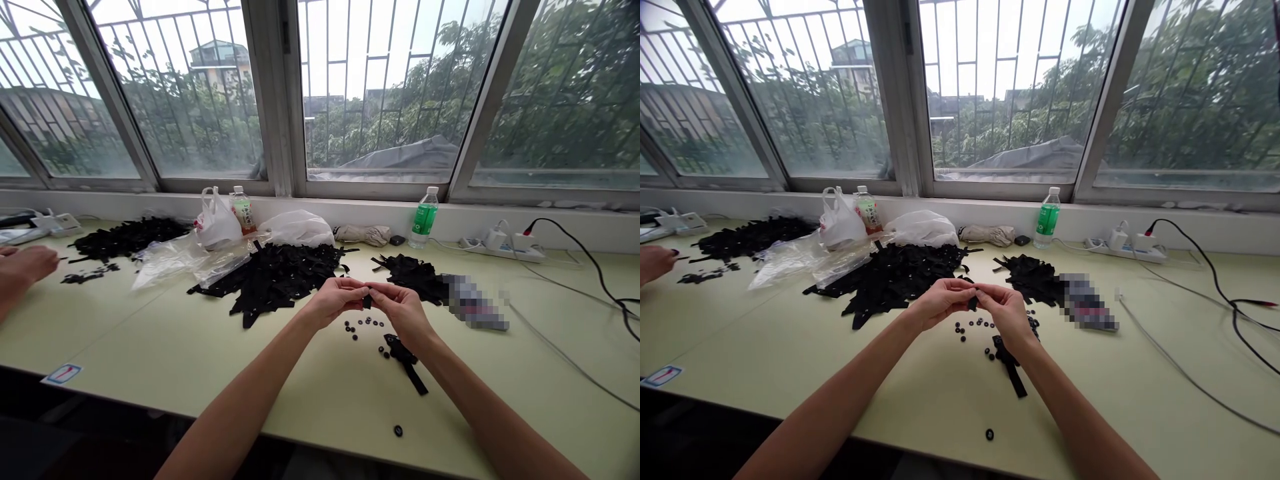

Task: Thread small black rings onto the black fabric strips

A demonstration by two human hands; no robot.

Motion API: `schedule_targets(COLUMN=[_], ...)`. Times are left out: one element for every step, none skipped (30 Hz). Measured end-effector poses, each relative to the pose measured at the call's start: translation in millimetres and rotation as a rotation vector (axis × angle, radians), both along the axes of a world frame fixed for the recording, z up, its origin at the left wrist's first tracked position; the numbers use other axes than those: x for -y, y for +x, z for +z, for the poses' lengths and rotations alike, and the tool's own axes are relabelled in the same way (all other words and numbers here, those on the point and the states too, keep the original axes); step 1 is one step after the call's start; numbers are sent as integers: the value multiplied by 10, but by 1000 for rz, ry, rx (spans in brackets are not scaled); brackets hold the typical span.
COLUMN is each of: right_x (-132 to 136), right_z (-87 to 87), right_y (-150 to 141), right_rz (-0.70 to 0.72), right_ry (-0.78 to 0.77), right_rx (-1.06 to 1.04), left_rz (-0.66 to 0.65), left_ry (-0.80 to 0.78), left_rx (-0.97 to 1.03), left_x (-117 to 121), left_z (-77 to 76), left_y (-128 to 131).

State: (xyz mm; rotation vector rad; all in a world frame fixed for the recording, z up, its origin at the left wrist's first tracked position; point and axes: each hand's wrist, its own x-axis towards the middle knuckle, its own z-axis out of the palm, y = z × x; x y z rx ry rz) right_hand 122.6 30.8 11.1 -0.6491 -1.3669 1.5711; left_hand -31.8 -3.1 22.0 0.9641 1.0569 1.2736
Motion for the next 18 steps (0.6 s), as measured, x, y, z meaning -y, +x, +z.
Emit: schedule_targets(right_x=[2, 5, 8, 10, 11, 11, 10, 7, 4, 1, -1, -3, -3, -2, -1, 0, 0, -2], right_z=[5, 10, 13, 15, 15, 13, 9, 4, -2, -7, -11, -14, -15, -16, -17, -18, -20, -22], right_y=[0, 1, 0, -1, -3, -5, -8, -10, -11, -13, -13, -13, -13, -12, -12, -13, -15, -18], right_rz=[5, 7, 4, -1, -8, -15, -21, -24, -27, -31, -34, -39, -44, -49, -54, -58, -61, -62], right_ry=[-12, -24, -37, -50, -63, -77, -89, -100, -109, -117, -124, -129, -134, -138, -142, -144, -146, -147], right_rx=[-5, -10, -13, -17, -22, -29, -36, -43, -49, -55, -60, -65, -70, -75, -79, -82, -83, -84], left_rz=[-2, -5, -10, -16, -22, -27, -31, -32, -32, -29, -26, -23, -19, -17, -15, -13, -10, -6], left_ry=[-3, -6, -10, -16, -22, -28, -32, -36, -37, -36, -34, -32, -29, -28, -27, -26, -25, -22], left_rx=[10, 22, 33, 45, 55, 65, 74, 82, 90, 98, 106, 112, 119, 125, 131, 136, 141, 144], left_x=[0, 0, -1, -2, -4, -5, -5, -6, -6, -6, -6, -7, -8, -9, -11, -13, -15, -17], left_z=[-1, -4, -9, -15, -22, -30, -38, -45, -51, -57, -62, -68, -73, -79, -86, -92, -97, -100], left_y=[1, 2, 4, 6, 10, 15, 22, 30, 40, 50, 61, 71, 81, 89, 95, 100, 104, 106])
